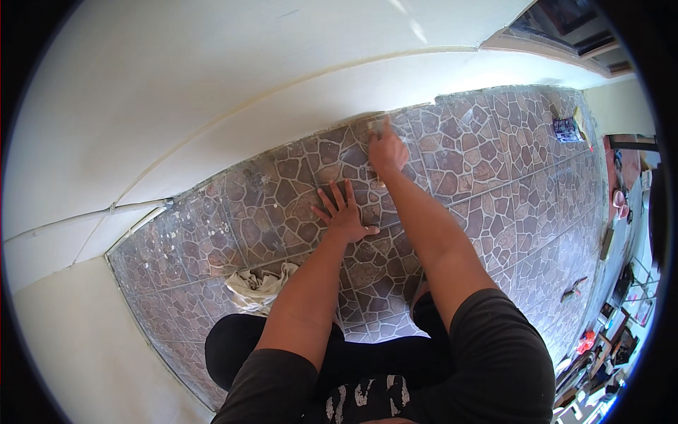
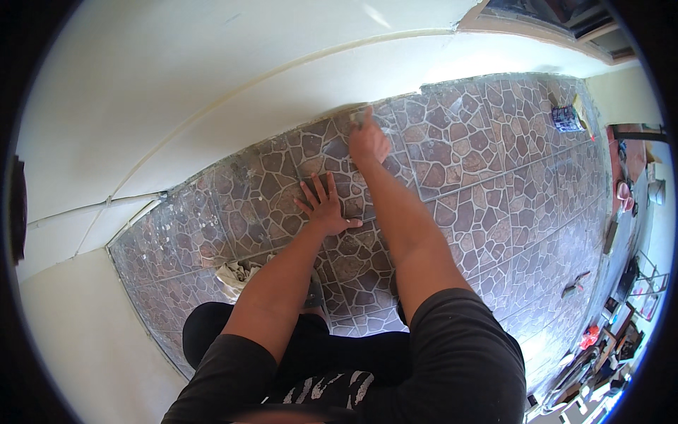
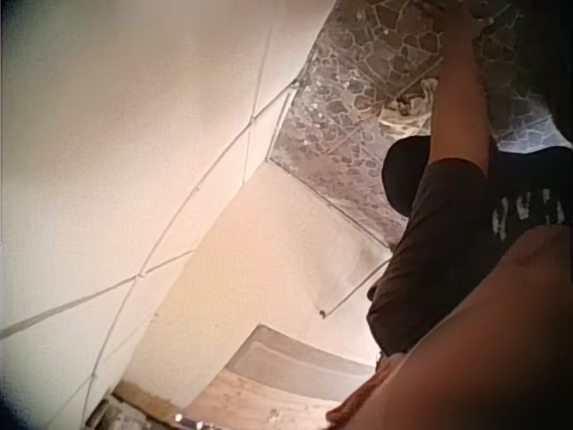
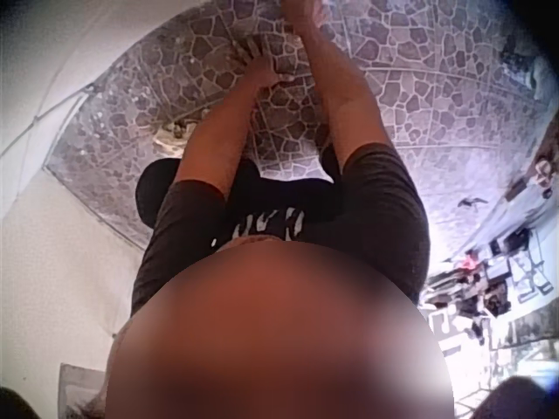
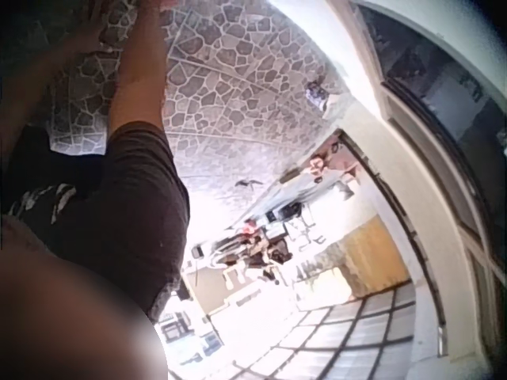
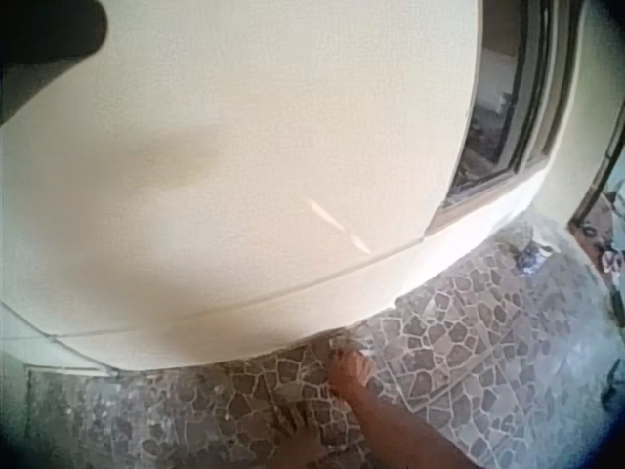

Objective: Applying grout or sealant to the edge between a tiled floor and a wall using a brush and a scraper.

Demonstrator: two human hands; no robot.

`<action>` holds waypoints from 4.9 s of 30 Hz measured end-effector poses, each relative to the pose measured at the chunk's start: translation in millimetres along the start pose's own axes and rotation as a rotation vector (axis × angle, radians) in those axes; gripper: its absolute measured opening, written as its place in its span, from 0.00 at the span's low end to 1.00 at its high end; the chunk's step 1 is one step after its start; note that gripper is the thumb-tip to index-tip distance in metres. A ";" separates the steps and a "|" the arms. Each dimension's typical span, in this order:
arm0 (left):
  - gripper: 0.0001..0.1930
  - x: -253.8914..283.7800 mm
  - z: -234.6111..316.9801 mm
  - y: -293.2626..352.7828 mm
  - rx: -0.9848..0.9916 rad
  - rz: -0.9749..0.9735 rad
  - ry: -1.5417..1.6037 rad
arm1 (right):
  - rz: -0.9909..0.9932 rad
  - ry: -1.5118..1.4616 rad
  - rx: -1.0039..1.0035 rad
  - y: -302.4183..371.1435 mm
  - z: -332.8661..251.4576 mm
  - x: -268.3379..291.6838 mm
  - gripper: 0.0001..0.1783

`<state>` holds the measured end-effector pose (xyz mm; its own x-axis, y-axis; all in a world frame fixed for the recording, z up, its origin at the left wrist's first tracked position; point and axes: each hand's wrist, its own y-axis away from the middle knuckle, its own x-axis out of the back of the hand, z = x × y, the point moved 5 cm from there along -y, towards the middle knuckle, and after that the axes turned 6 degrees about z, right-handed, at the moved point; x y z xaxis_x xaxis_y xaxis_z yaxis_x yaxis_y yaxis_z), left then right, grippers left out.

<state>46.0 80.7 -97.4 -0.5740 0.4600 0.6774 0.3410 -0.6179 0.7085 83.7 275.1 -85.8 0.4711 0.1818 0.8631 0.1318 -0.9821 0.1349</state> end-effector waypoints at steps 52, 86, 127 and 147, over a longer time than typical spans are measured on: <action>0.91 41.7 -52.2 -8.7 0.222 0.002 0.064 | 0.096 0.060 -0.032 10.0 -11.4 -12.4 0.34; 0.89 42.4 -52.2 -7.0 0.241 -0.006 0.076 | -0.107 0.026 0.360 34.0 9.4 7.0 0.32; 0.91 41.8 -51.8 -6.8 0.238 0.022 0.038 | -0.187 0.093 0.253 27.7 6.9 16.3 0.31; 0.89 46.5 -47.1 -4.2 0.239 -0.015 0.044 | -0.243 0.054 0.201 28.1 12.9 14.6 0.33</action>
<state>-17.2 74.6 -78.2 -0.6103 0.4366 0.6610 0.4958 -0.4403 0.7486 105.6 250.8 -75.6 0.3581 0.4015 0.8430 0.4071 -0.8796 0.2460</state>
